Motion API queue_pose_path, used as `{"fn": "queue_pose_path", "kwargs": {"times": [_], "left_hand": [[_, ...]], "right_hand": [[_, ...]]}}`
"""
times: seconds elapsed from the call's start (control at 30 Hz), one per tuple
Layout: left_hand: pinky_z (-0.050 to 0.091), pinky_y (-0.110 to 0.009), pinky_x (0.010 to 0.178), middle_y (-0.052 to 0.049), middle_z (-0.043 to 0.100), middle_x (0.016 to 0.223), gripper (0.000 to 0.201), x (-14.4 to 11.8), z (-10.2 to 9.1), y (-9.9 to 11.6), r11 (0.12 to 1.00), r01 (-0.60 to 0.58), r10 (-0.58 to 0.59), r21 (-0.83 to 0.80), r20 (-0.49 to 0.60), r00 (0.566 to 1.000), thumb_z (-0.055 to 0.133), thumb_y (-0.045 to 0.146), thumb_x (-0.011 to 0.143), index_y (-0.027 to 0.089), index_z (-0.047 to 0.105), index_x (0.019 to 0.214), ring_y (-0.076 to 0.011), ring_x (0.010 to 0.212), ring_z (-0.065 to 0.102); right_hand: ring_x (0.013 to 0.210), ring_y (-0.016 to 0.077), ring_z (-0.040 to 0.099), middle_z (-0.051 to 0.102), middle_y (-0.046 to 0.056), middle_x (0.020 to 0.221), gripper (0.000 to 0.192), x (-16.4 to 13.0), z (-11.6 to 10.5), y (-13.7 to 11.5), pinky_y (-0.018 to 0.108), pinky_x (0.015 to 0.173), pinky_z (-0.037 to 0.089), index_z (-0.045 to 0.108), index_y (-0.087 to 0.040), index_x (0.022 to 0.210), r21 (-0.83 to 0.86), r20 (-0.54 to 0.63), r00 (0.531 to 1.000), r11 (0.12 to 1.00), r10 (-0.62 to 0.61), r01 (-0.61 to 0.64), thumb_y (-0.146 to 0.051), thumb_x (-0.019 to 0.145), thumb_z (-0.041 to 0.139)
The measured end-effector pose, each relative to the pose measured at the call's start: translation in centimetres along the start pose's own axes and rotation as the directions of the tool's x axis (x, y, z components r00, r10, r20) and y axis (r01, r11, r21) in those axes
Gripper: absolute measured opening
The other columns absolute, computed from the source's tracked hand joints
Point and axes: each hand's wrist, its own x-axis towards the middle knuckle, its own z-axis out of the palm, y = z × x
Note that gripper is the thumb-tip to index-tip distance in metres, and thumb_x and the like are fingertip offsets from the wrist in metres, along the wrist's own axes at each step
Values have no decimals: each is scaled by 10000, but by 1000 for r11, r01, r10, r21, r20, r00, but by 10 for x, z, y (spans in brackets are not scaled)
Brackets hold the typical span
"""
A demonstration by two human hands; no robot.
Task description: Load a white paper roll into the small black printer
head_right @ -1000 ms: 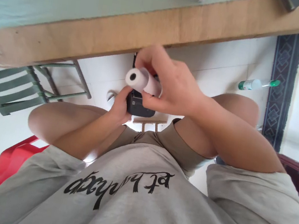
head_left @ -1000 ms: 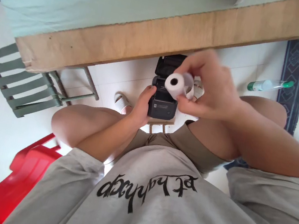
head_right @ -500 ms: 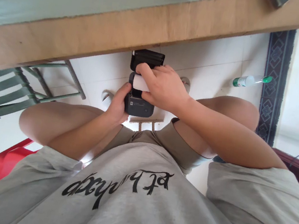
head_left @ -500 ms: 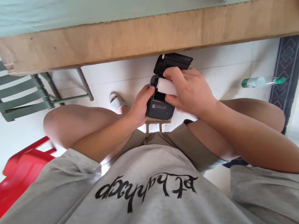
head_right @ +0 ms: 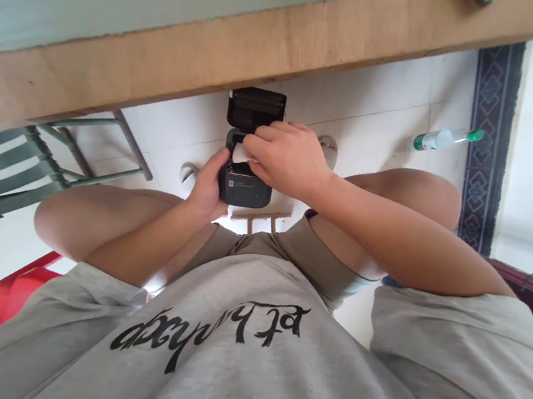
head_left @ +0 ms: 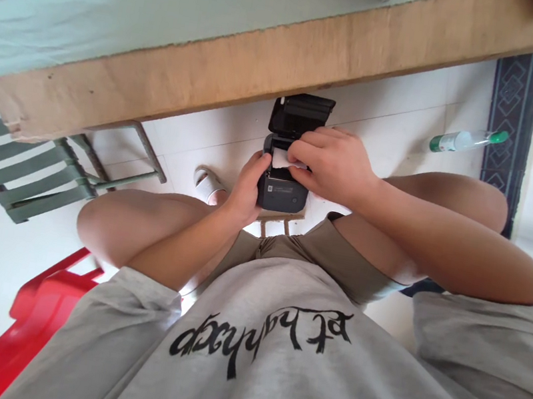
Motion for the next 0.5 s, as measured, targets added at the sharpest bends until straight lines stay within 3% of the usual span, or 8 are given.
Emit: {"fn": "queue_pose_path", "kwargs": {"times": [0.17, 0.23, 0.3, 0.4, 0.5], "left_hand": [[563, -303, 806, 8, 702, 865, 412, 0, 3, 4, 998, -56, 56, -21, 14, 998, 891, 516, 766, 229, 658, 947, -187, 892, 728], [529, -272, 752, 29, 675, 847, 388, 0, 3, 4, 997, -78, 77, 15, 25, 997, 912, 369, 710, 217, 659, 961, -144, 806, 676], [522, -261, 745, 34, 672, 858, 427, -2, 2, 4, 994, -96, 94, 53, 36, 995, 929, 307, 667, 212, 658, 983, -131, 793, 656], [564, -302, 819, 3, 720, 962, 559, -3, 1, 3, 992, -95, 90, 87, 53, 995, 980, 359, 625, 229, 654, 1059, -179, 892, 699], [591, -374, 960, -35, 749, 1160, 775, -4, -2, 3, 992, -68, 59, 104, 94, 994, 1019, 354, 555, 272, 630, 1219, -257, 1106, 728]], "right_hand": [[837, 170, 523, 675, 63, 850, 223, -1, 2, 1, 326, 775, 290, 707, -184, 904, 166, 6, 989, 976, -144, 141, -284, 971, 519], [852, 171, 540, 681, 61, 853, 238, -1, 0, 1, 328, 796, 299, 717, -185, 900, 205, 22, 978, 958, -209, 200, -357, 965, 565], [857, 176, 553, 686, 62, 852, 312, -1, -6, 3, 331, 808, 315, 708, -187, 882, 258, 28, 980, 948, -198, 184, -466, 962, 592], [759, 163, 502, 637, 62, 766, 406, -3, -21, 15, 332, 765, 329, 592, -190, 766, 310, 28, 996, 946, 87, -91, -529, 985, 551], [678, 142, 424, 588, 49, 714, 384, -8, -34, 38, 348, 766, 375, 541, -203, 768, 284, 56, 893, 851, 446, -443, -512, 988, 595]]}}
